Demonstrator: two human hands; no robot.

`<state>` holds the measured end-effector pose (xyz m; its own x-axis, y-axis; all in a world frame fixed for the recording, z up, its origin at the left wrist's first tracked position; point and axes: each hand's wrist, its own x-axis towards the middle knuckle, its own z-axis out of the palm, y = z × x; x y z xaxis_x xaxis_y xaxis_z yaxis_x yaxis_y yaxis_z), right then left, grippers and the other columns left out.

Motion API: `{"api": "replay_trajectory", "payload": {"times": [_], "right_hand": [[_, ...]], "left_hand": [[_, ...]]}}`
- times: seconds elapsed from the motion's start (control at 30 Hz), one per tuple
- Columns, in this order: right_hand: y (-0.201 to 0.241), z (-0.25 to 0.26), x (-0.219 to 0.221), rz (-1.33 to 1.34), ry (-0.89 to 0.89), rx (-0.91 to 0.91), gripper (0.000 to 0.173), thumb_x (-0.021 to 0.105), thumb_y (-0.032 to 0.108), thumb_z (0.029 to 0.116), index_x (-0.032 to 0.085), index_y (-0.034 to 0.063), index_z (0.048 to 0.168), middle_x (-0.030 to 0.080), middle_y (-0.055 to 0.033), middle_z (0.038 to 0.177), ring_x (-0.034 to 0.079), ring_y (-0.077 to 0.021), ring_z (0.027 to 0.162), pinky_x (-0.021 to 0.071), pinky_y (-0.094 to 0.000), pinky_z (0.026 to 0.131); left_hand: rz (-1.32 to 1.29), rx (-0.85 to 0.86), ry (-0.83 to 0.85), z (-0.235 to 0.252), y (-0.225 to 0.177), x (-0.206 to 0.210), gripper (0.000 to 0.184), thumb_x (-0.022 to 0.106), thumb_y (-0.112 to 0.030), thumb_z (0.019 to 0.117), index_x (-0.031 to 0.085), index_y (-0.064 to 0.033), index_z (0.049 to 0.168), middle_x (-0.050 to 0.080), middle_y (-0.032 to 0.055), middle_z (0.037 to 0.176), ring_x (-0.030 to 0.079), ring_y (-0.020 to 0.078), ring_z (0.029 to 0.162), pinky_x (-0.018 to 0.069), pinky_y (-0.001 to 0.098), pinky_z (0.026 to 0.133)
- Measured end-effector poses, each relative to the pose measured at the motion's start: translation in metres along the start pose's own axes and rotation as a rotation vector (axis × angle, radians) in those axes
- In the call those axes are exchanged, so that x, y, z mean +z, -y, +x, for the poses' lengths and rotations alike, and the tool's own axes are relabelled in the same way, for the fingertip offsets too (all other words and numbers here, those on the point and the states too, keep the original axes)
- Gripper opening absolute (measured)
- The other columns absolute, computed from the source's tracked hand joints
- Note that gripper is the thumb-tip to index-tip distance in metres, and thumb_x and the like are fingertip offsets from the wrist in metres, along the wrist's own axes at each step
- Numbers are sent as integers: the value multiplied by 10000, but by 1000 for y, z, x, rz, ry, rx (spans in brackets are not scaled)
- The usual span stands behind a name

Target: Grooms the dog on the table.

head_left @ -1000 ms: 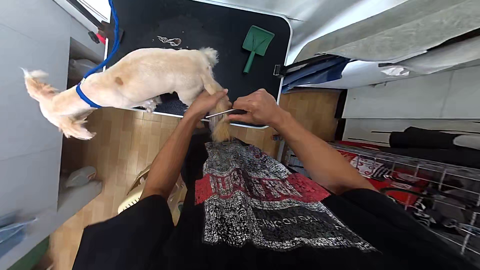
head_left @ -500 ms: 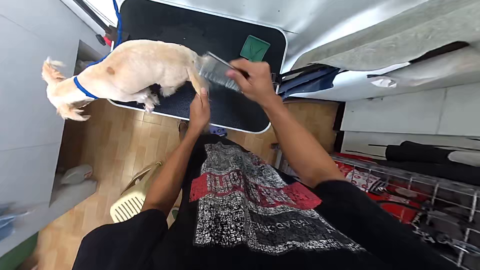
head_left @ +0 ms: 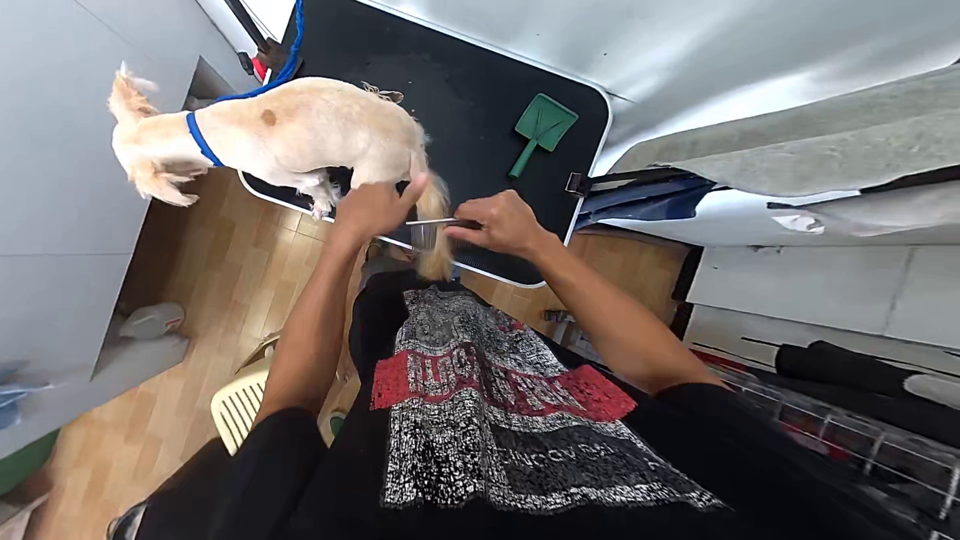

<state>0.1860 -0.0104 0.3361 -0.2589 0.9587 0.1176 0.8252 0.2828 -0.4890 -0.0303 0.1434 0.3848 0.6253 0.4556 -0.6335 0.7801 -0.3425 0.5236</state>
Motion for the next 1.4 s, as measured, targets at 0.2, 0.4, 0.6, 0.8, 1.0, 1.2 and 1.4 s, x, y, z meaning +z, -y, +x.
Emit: {"api": "replay_trajectory", "payload": {"times": [0.2, 0.4, 0.6, 0.8, 1.0, 1.2, 1.4], "right_hand": [[41, -49, -2, -21, -180, 74, 411, 637, 446, 988, 712, 56, 883, 683, -64, 725, 666, -208, 606, 535, -413, 526], [135, -64, -2, 480, -393, -120, 528, 588, 518, 1014, 609, 65, 745, 555, -65, 599, 563, -160, 552, 467, -309, 539], [26, -20, 29, 698, -729, 593, 301, 461, 211, 1075, 652, -21, 1051, 653, -42, 822, 635, -88, 711, 582, -318, 698], [-32, 83, 97, 764, -730, 725, 386, 476, 298, 1084, 679, -28, 1111, 688, -146, 877, 672, -218, 753, 582, -434, 737], [1, 86, 121, 961, -642, 535, 308, 609, 276, 1030, 691, -15, 974, 668, -95, 772, 626, -150, 683, 550, -376, 684], [18, 53, 103, 722, -735, 371, 389, 697, 389, 964, 701, 11, 870, 646, -58, 690, 594, -110, 612, 509, -318, 597], [82, 23, 88, 546, -523, 140, 461, 713, 512, 927, 705, 72, 790, 656, -22, 680, 621, -128, 593, 537, -351, 559]], "left_hand": [[26, -87, -133, 66, -30, 17, 462, 537, -352, 1022, 650, 78, 899, 669, 293, 994, 672, 452, 998, 522, 665, 807], [-148, -89, -233, 68, 7, 56, 447, 423, -305, 1093, 641, 85, 1074, 673, 291, 1040, 673, 442, 1033, 520, 632, 895], [-1120, 153, -95, 45, -2, 40, 509, 203, -444, 1124, 464, -158, 794, 382, -70, 568, 357, 65, 469, 350, 234, 459], [-1538, 197, 198, 24, 11, 38, 575, 143, -474, 1114, 462, -208, 717, 363, -103, 528, 293, 15, 404, 245, 165, 386], [-1370, -28, 230, 12, 19, 41, 615, 143, -603, 1073, 463, -196, 742, 343, -85, 541, 267, 23, 402, 236, 166, 388], [-591, -129, 192, 7, 28, -11, 858, 10, -647, 1035, 651, -78, 1026, 684, 33, 824, 642, 109, 706, 557, 292, 643], [-296, -73, 132, 107, -3, -19, 585, 508, -508, 1051, 613, 38, 1234, 750, 131, 989, 745, 213, 856, 612, 395, 824]]}}
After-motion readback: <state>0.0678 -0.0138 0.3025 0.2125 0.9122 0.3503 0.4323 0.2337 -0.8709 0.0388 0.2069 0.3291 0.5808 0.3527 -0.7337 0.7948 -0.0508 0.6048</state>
